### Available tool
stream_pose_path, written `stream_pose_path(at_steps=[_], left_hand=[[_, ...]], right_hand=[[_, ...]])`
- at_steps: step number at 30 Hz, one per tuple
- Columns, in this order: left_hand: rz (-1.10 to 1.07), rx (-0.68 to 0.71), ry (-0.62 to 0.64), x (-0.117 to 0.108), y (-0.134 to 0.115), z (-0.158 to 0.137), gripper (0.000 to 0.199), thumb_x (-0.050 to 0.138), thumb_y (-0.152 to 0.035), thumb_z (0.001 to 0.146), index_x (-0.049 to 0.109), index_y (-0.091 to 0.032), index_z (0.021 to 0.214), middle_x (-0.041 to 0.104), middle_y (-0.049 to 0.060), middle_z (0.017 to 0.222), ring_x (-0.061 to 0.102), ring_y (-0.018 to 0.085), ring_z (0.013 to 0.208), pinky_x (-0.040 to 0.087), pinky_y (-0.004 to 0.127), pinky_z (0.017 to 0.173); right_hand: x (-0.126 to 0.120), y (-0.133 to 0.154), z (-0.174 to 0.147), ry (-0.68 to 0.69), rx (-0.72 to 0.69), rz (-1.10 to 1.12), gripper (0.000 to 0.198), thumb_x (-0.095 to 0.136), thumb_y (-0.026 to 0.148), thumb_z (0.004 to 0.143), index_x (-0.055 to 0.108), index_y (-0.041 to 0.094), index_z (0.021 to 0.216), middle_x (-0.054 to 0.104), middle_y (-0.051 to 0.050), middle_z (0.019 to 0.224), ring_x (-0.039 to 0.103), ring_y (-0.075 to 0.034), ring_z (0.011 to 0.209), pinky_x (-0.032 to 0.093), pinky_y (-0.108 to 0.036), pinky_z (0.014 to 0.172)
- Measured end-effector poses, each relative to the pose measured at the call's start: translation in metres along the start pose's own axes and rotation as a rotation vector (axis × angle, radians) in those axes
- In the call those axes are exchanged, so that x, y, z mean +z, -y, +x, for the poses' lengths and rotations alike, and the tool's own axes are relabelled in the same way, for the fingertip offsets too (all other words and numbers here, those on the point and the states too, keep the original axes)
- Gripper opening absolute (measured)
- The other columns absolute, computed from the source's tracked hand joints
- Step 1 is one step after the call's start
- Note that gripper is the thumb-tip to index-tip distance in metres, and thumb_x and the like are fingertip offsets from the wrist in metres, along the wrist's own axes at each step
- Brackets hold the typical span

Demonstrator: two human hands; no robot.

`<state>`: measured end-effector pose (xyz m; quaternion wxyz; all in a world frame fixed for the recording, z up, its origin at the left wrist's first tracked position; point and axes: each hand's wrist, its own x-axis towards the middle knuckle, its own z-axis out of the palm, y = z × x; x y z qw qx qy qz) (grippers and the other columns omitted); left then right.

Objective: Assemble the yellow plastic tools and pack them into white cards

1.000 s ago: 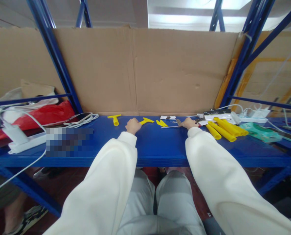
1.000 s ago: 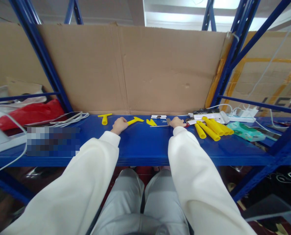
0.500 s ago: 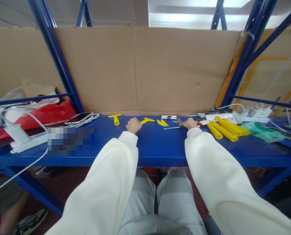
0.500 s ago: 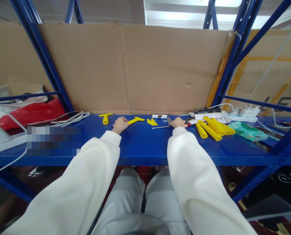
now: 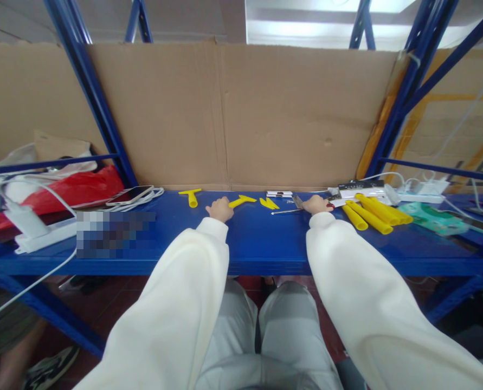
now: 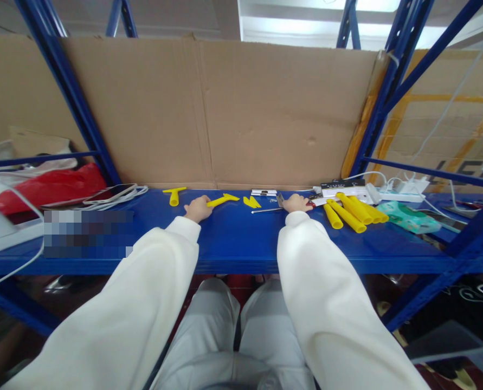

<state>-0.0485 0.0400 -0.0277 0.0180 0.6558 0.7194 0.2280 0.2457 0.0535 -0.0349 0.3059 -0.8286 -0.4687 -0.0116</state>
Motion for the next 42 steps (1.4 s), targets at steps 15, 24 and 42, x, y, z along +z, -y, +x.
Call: stream_pose_path(at_steps=[15,24,42], left_hand=[[-0.078,0.252,-0.031,-0.002,-0.005,0.000,0.035,0.060,-0.020,0.088,0.063,-0.028,0.122,0.063,0.006,0.136,0.051,0.028,0.132,0.039,0.043,0.105],[-0.187,0.365,0.012,-0.003,-0.009,0.000,0.032,0.063,-0.018,0.085,0.068,-0.027,0.116,0.068,0.003,0.128,0.058,0.023,0.124,0.042,0.034,0.105],[-0.190,0.422,0.037,0.001,-0.007,0.005,0.031,0.063,-0.017,0.084,0.070,-0.024,0.114,0.069,0.005,0.122,0.060,0.023,0.120,0.044,0.035,0.104]], right_hand=[[-0.011,0.035,-0.023,0.025,-0.288,0.313,0.021,0.063,0.037,0.084,0.075,0.019,0.083,0.071,-0.011,0.103,0.059,-0.028,0.110,0.047,-0.039,0.093],[-0.002,0.045,-0.039,0.320,-0.302,0.687,0.018,0.069,0.027,0.073,0.062,0.017,0.059,0.064,0.000,0.063,0.058,-0.015,0.068,0.047,-0.027,0.070],[-0.015,0.049,-0.053,0.558,-0.082,0.760,0.025,0.070,0.009,0.081,0.054,0.016,0.064,0.060,0.002,0.057,0.052,-0.007,0.042,0.038,-0.017,0.040]])
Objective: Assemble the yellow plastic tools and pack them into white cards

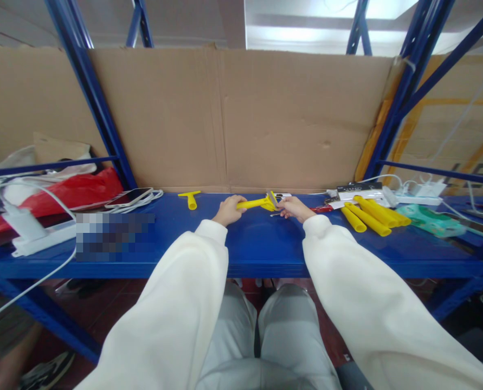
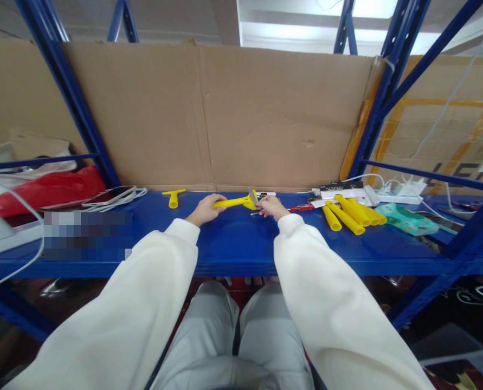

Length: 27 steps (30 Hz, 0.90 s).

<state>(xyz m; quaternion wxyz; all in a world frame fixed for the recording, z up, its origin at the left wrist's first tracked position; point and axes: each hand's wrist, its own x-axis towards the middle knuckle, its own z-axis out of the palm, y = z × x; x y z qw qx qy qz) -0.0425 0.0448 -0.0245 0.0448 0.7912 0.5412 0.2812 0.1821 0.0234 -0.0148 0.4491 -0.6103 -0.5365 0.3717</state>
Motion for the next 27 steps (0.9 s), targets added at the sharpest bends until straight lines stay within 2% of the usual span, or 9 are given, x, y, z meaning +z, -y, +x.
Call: stream_pose_path(at_steps=[7,12,16,22,27], left_hand=[[-0.027,0.063,0.015,0.003,0.004,0.004,0.031,0.063,-0.018,0.083,0.069,-0.023,0.113,0.070,0.005,0.122,0.061,0.024,0.118,0.045,0.038,0.104],[-0.032,0.090,0.015,0.004,0.004,0.004,0.031,0.065,-0.017,0.082,0.069,-0.022,0.112,0.070,0.005,0.120,0.062,0.024,0.116,0.045,0.038,0.102],[-0.019,0.083,0.018,0.003,0.001,0.003,0.032,0.064,-0.017,0.083,0.069,-0.021,0.114,0.070,0.006,0.121,0.061,0.024,0.115,0.045,0.038,0.100],[0.118,0.115,0.001,0.000,-0.002,-0.005,0.033,0.060,-0.019,0.087,0.067,-0.024,0.119,0.067,0.007,0.126,0.058,0.027,0.122,0.040,0.042,0.098],[0.225,0.232,0.004,0.004,-0.006,-0.006,0.037,0.056,-0.018,0.090,0.063,-0.024,0.126,0.066,0.009,0.130,0.058,0.027,0.125,0.040,0.042,0.099]], right_hand=[[0.001,-0.001,0.001,0.028,-0.017,0.041,0.022,0.068,0.013,0.088,0.055,0.016,0.070,0.056,0.005,0.049,0.050,-0.006,0.037,0.036,-0.015,0.035],[-0.001,-0.007,0.006,0.053,-0.044,0.015,0.031,0.070,0.012,0.086,0.054,0.017,0.061,0.050,0.005,0.039,0.047,-0.007,0.035,0.036,-0.015,0.036],[-0.003,-0.010,0.009,0.071,-0.049,0.048,0.036,0.073,0.015,0.084,0.052,0.017,0.056,0.050,0.003,0.039,0.046,-0.007,0.036,0.036,-0.016,0.037],[-0.004,-0.008,0.008,0.099,0.031,0.150,0.029,0.066,0.010,0.088,0.053,0.017,0.064,0.059,0.000,0.047,0.048,-0.008,0.039,0.038,-0.018,0.039],[-0.002,-0.008,0.003,0.219,-0.015,0.193,0.027,0.070,0.013,0.085,0.051,0.019,0.067,0.056,0.003,0.047,0.048,-0.008,0.041,0.039,-0.019,0.042]])
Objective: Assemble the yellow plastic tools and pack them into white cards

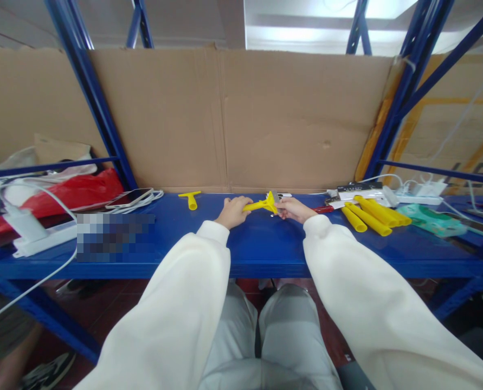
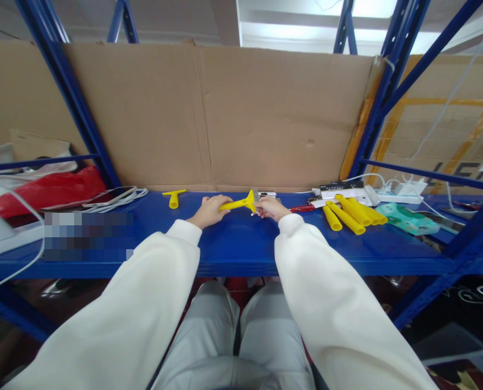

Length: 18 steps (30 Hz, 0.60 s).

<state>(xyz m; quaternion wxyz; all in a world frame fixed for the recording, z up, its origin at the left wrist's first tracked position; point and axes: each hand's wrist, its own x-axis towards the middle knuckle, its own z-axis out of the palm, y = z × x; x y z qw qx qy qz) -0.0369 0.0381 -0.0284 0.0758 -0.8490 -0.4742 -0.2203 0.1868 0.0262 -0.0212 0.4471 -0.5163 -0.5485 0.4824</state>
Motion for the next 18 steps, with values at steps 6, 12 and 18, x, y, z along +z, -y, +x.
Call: stream_pose_path(at_steps=[6,12,18], left_hand=[[0.001,0.170,0.058,0.006,-0.014,0.003,0.055,0.049,-0.017,0.095,0.046,-0.026,0.149,0.064,0.009,0.128,0.061,0.022,0.119,0.047,0.032,0.097],[0.147,0.158,0.146,0.001,-0.023,-0.002,0.053,0.042,-0.020,0.100,0.046,-0.031,0.151,0.062,0.008,0.115,0.066,0.021,0.107,0.050,0.028,0.087],[0.204,0.150,0.181,-0.003,-0.028,-0.005,0.053,0.039,-0.022,0.101,0.043,-0.033,0.153,0.060,0.008,0.116,0.066,0.021,0.106,0.051,0.028,0.085]], right_hand=[[0.013,-0.001,-0.004,0.147,-0.007,-0.057,0.023,0.066,0.014,0.088,0.054,0.018,0.070,0.058,0.003,0.050,0.050,-0.008,0.042,0.038,-0.018,0.043],[0.014,-0.005,0.000,0.233,-0.018,-0.076,0.031,0.079,0.026,0.079,0.052,0.018,0.067,0.055,0.005,0.048,0.046,-0.007,0.039,0.034,-0.018,0.037],[0.010,-0.004,0.000,0.262,0.006,-0.087,0.034,0.082,0.026,0.076,0.051,0.018,0.064,0.049,0.006,0.044,0.046,-0.007,0.038,0.036,-0.018,0.039]])
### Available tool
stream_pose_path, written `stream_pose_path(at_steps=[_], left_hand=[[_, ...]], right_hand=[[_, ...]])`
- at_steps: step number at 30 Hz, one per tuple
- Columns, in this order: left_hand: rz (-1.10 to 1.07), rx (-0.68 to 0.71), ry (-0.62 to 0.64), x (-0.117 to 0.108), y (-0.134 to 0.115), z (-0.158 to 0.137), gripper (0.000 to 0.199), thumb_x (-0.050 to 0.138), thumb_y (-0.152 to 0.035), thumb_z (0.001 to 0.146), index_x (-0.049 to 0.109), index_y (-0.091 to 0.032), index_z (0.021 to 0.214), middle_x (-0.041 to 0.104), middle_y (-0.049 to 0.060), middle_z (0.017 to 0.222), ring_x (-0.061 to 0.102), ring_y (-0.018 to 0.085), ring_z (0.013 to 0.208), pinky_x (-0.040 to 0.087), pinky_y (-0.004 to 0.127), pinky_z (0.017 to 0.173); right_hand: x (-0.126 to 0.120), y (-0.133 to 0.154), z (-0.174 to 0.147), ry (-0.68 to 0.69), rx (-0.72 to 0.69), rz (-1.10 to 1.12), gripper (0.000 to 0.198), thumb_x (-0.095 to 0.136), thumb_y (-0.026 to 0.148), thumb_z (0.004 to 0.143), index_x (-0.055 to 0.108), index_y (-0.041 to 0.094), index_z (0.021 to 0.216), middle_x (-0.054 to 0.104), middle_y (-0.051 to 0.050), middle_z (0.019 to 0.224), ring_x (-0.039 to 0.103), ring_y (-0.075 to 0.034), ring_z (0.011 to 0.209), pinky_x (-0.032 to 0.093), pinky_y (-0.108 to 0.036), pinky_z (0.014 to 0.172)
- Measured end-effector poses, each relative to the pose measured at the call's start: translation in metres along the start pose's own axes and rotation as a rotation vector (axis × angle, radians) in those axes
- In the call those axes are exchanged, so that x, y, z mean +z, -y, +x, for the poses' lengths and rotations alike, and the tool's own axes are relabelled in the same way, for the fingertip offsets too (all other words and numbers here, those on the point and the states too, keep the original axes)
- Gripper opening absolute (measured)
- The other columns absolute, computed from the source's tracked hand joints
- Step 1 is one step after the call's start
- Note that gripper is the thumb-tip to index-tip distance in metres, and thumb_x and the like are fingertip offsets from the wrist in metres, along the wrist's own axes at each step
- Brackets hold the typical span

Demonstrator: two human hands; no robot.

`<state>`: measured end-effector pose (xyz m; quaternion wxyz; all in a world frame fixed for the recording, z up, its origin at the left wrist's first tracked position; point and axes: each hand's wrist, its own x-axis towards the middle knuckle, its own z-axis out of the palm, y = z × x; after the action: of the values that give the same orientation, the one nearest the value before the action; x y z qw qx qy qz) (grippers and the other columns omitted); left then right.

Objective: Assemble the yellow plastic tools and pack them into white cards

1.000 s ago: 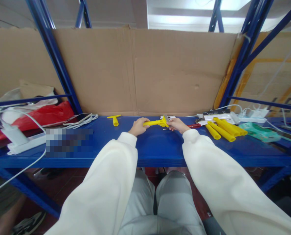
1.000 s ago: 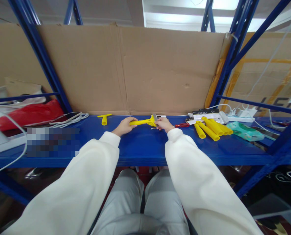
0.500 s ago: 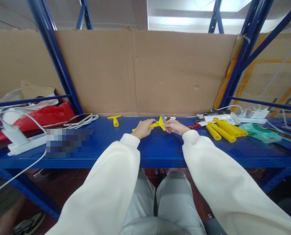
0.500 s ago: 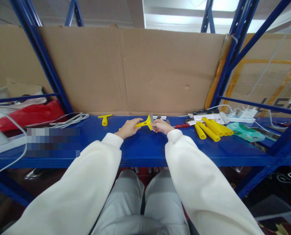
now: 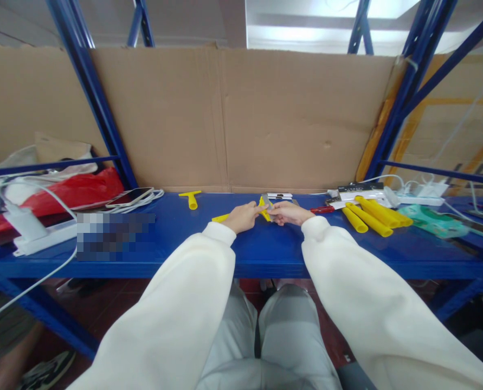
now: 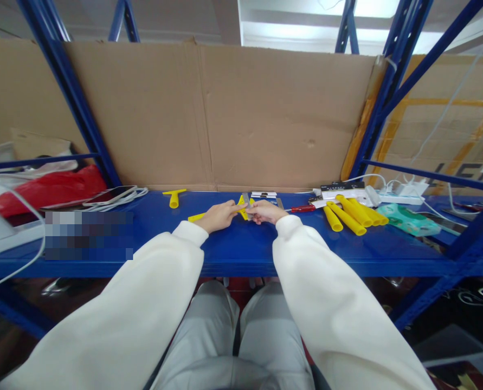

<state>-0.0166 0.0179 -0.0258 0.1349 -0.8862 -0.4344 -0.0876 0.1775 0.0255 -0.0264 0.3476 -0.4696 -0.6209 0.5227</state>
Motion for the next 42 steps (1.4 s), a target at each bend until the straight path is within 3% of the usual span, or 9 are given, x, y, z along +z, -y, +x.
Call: stream_pose_path(at_steps=[8,17,27,42], left_hand=[[0.019,0.032,0.018,-0.005,-0.006,-0.003,0.058,0.038,-0.020,0.100,0.034,-0.032,0.157,0.061,0.010,0.118,0.067,0.022,0.105,0.052,0.029,0.085],[0.006,0.109,-0.016,-0.009,-0.012,-0.005,0.054,0.038,-0.020,0.100,0.042,-0.033,0.153,0.061,0.009,0.117,0.066,0.022,0.103,0.051,0.030,0.086],[0.028,0.146,-0.016,-0.011,-0.012,-0.005,0.052,0.037,-0.017,0.100,0.049,-0.033,0.149,0.061,0.009,0.114,0.065,0.020,0.104,0.051,0.027,0.084],[0.011,0.159,-0.049,-0.009,-0.010,-0.005,0.055,0.039,-0.015,0.098,0.050,-0.033,0.149,0.064,0.009,0.113,0.066,0.022,0.102,0.052,0.030,0.085]], right_hand=[[0.000,0.007,-0.004,-0.084,0.048,0.033,0.016,0.061,0.006,0.080,0.055,0.018,0.070,0.055,0.003,0.046,0.048,-0.009,0.038,0.037,-0.019,0.039],[-0.002,0.006,0.000,-0.252,-0.047,0.114,0.027,0.070,0.021,0.087,0.052,0.019,0.068,0.049,0.006,0.044,0.042,-0.006,0.034,0.030,-0.018,0.035],[-0.001,0.010,-0.004,-0.275,-0.010,0.106,0.023,0.061,0.008,0.090,0.055,0.017,0.070,0.054,0.004,0.044,0.047,-0.007,0.037,0.041,-0.017,0.040],[-0.005,0.005,-0.002,-0.202,-0.057,0.138,0.025,0.071,0.017,0.086,0.055,0.017,0.066,0.055,0.003,0.048,0.048,-0.008,0.043,0.040,-0.017,0.043]])
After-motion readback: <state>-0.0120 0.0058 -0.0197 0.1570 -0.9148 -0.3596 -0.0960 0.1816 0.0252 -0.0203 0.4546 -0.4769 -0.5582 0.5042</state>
